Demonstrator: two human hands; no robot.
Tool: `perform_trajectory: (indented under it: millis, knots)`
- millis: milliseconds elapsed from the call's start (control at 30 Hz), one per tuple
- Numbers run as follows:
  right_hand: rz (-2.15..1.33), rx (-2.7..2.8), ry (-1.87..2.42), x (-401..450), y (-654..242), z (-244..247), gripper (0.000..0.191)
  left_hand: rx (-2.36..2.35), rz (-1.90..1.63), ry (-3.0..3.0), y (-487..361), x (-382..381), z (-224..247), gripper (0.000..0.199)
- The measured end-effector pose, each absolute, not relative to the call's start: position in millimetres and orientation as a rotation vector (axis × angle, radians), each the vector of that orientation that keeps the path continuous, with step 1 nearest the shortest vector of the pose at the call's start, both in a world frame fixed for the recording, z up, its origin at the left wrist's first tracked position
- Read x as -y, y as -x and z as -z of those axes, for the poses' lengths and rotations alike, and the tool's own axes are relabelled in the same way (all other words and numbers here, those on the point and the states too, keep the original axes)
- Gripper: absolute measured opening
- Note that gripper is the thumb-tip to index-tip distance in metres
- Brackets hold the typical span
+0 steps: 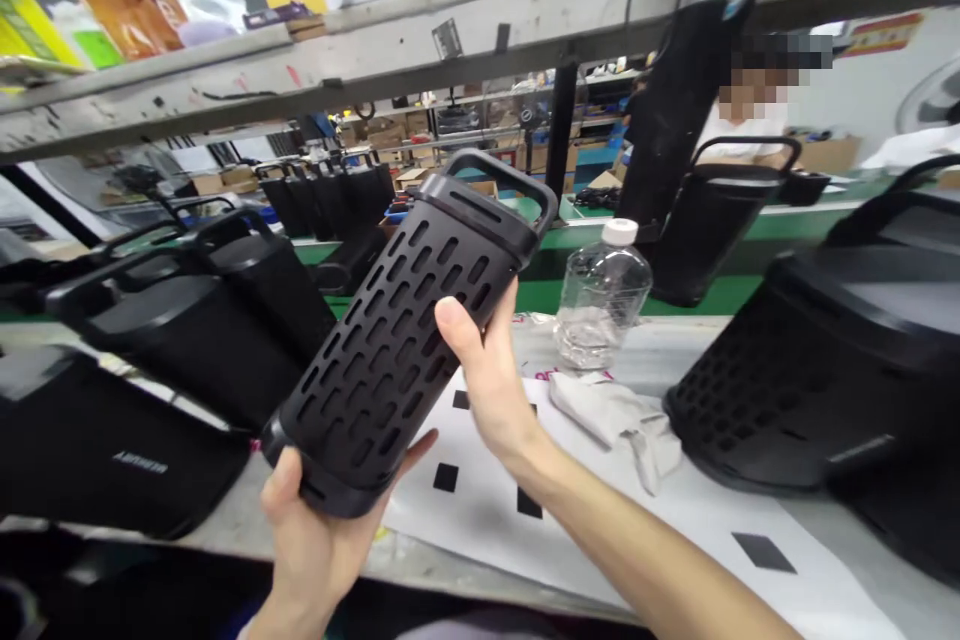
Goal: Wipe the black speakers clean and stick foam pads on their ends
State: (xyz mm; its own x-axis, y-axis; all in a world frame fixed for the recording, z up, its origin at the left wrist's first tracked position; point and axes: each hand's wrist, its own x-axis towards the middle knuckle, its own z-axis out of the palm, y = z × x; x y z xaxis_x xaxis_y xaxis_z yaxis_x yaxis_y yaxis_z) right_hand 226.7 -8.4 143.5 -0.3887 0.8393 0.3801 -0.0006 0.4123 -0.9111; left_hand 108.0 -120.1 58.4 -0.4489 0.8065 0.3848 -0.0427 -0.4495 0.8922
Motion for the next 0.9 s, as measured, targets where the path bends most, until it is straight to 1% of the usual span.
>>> perform_trajectory:
  millis: [67, 100, 167, 200, 233, 267, 333, 400, 467, 567, 633, 700, 767, 900]
  knots:
    - [-1.099, 1.971, 0.743, 1, -254, -124, 0.057, -1.024, -2.054, -0.828, -101, 119, -61, 0.056]
    - [-1.044, 2.145, 0.837, -5, -271, -108, 0.059, -0.977, -2.06, -0.713, -95, 120, -61, 0.055]
    - [-0.628, 2.335, 1.182, -18, -306, -68, 0.061, -0.908, -2.004, -0.531, -80, 124, -59, 0.052]
    - [-0.413, 2.298, 1.382, -23, -322, -46, 0.059, -0.886, -1.954, -0.449, -73, 127, -57, 0.049]
    - [-0.278, 2.269, 1.49, -28, -335, -26, 0.06, -0.876, -1.903, -0.371, -66, 130, -54, 0.046]
    - [-0.227, 2.271, 1.481, -30, -345, -9, 0.06, -0.881, -1.86, -0.302, -61, 133, -51, 0.043]
    - [-0.171, 2.232, 1.367, -29, -356, 10, 0.049, -0.941, -1.797, -0.238, -55, 139, -42, 0.039]
    - [-0.145, 2.186, 1.26, -23, -354, 7, 0.036, -1.017, -1.745, -0.311, -52, 144, -33, 0.036]
    - [-0.119, 2.138, 1.219, -17, -343, -10, 0.031, -1.063, -1.656, -0.432, -51, 145, -25, 0.035]
    - [-0.051, 2.084, 1.201, -10, -323, -42, 0.033, -1.134, -1.485, -0.474, -53, 136, -21, 0.041]
    - [0.013, 2.077, 1.22, -7, -316, -54, 0.036, -1.189, -1.379, -0.445, -56, 120, -26, 0.054]
    - [0.066, 2.084, 1.254, -4, -316, -55, 0.039, -1.202, -1.28, -0.463, -57, 98, -35, 0.069]
    - [0.103, 2.085, 1.288, -1, -323, -49, 0.042, -1.181, -1.181, -0.504, -55, 73, -46, 0.077]
    - [0.207, 2.056, 1.322, 2, -325, -34, 0.048, -1.116, -0.898, -0.559, -43, 34, -58, 0.075]
